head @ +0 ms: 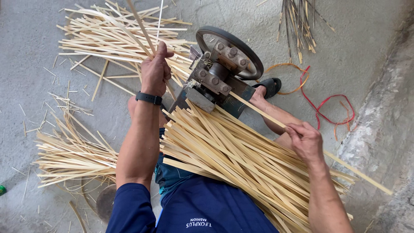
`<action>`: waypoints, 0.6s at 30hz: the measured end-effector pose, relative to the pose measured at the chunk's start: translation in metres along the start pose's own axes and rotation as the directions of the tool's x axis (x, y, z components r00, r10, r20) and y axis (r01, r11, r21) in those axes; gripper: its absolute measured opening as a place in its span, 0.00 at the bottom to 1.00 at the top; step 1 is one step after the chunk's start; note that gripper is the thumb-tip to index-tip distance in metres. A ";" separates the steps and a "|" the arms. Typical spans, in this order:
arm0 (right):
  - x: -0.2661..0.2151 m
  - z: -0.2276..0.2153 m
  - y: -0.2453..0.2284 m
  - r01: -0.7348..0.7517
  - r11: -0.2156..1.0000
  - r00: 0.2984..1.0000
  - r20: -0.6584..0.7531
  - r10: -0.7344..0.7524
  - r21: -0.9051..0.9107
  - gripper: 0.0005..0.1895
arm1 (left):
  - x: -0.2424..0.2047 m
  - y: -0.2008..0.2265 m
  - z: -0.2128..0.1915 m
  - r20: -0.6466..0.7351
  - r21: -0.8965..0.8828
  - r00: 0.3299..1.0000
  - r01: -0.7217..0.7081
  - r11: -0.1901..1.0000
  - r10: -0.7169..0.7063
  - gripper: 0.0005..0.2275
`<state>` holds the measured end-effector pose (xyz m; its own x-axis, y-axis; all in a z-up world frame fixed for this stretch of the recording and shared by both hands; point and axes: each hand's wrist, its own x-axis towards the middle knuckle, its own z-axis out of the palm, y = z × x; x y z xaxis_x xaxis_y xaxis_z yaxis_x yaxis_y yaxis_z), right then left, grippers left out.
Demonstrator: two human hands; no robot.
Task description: The person sits on the floor and uses a foot-pedal powered splitting machine to process bamboo strips. They feed each strip through the machine with both hands, collecting the split pieces into a bundle held in the left hand.
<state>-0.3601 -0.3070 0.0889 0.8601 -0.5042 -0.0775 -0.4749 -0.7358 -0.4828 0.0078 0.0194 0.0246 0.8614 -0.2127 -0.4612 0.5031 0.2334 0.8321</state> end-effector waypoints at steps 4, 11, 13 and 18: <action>0.014 0.022 -0.019 0.113 0.991 0.993 0.021 -0.115 0.073 0.10 | -0.007 -0.002 0.008 -0.017 0.064 0.999 0.046 0.997 -0.045 0.20; 0.025 0.034 -0.026 -0.138 0.966 0.975 0.199 0.094 0.219 0.12 | -0.005 -0.011 0.016 0.044 0.035 0.999 -0.026 0.999 0.024 0.19; 0.023 0.031 -0.023 -0.134 0.965 0.977 0.193 0.091 0.226 0.13 | -0.001 -0.015 0.016 0.065 0.010 0.997 -0.045 0.999 0.044 0.18; 0.006 0.027 -0.024 -0.208 0.959 0.851 0.519 0.079 0.195 0.17 | 0.008 -0.014 0.018 0.106 -0.058 0.971 -0.210 0.976 0.216 0.16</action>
<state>-0.3382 -0.2801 0.0767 0.7914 -0.2527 -0.5566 -0.5974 -0.5124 -0.6169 0.0063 -0.0025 0.0145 0.9374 -0.2564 -0.2357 0.3138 0.3280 0.8910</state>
